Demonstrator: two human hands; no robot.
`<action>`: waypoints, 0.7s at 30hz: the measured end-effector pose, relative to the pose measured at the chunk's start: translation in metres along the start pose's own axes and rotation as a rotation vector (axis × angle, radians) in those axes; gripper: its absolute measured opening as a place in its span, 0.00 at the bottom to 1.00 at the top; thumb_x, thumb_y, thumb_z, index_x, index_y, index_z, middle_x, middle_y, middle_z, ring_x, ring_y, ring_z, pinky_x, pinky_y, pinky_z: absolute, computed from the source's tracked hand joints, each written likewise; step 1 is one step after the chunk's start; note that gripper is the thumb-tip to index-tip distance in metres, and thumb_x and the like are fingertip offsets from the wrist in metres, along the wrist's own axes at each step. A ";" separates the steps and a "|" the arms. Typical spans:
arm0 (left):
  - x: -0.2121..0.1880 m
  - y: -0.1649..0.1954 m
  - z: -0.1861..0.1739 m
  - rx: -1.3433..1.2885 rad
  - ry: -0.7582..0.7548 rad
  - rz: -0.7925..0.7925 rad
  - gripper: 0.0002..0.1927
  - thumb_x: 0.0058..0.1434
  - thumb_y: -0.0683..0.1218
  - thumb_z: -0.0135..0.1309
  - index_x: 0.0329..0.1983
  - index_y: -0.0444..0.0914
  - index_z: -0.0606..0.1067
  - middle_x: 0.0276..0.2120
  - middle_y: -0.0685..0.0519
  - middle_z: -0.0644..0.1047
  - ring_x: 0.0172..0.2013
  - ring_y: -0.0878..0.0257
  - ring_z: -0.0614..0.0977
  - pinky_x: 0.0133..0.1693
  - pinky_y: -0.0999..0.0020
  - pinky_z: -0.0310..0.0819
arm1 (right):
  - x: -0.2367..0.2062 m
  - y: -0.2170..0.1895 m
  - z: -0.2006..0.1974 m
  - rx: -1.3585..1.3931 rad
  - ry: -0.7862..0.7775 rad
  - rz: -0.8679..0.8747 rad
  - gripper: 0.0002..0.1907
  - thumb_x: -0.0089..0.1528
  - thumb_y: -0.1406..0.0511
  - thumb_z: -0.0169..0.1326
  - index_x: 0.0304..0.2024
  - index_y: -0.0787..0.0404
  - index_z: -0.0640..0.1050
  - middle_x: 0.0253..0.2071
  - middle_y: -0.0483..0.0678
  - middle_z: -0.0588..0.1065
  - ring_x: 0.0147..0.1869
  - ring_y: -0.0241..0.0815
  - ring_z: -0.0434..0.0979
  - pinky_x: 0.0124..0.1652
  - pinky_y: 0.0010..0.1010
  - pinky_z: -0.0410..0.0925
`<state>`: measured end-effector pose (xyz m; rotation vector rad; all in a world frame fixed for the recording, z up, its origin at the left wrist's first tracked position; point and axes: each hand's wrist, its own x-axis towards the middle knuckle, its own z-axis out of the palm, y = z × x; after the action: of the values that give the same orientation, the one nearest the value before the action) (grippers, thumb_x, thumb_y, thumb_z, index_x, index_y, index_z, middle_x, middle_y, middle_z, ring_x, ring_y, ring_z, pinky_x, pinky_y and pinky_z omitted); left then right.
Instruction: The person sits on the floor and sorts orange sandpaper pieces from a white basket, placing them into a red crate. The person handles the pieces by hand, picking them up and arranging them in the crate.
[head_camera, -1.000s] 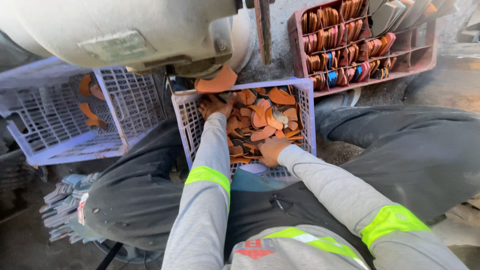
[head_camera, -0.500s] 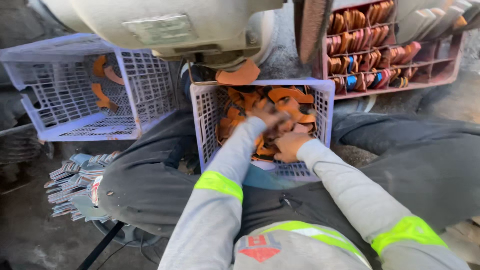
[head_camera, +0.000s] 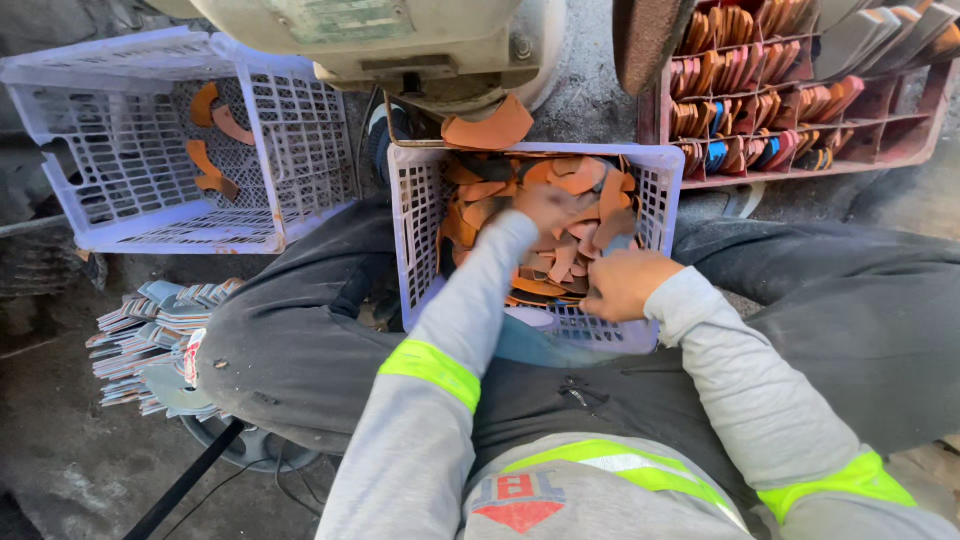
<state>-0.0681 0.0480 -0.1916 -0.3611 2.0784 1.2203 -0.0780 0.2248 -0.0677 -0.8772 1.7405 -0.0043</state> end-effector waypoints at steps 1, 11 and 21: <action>0.000 -0.015 -0.026 0.106 0.177 -0.152 0.23 0.54 0.65 0.55 0.42 0.47 0.85 0.44 0.49 0.85 0.46 0.52 0.85 0.50 0.59 0.78 | 0.001 0.004 0.001 0.017 0.037 0.023 0.22 0.61 0.50 0.52 0.38 0.61 0.82 0.37 0.61 0.82 0.43 0.61 0.82 0.47 0.50 0.74; -0.030 -0.062 -0.058 0.078 0.058 -0.674 0.60 0.54 0.70 0.61 0.80 0.45 0.43 0.78 0.41 0.36 0.76 0.39 0.41 0.71 0.49 0.47 | 0.020 0.015 0.003 0.077 0.097 0.110 0.22 0.62 0.52 0.50 0.35 0.63 0.83 0.38 0.62 0.81 0.44 0.62 0.82 0.47 0.50 0.74; -0.044 -0.053 -0.038 0.714 -0.056 -0.151 0.47 0.54 0.52 0.69 0.74 0.55 0.57 0.75 0.47 0.52 0.74 0.43 0.48 0.71 0.41 0.45 | 0.032 0.023 0.004 0.117 0.107 0.162 0.19 0.61 0.54 0.51 0.39 0.60 0.83 0.40 0.59 0.81 0.47 0.61 0.82 0.49 0.50 0.73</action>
<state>-0.0232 -0.0160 -0.1847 -0.1391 2.2274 0.3435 -0.0900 0.2257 -0.1056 -0.6600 1.8875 -0.0462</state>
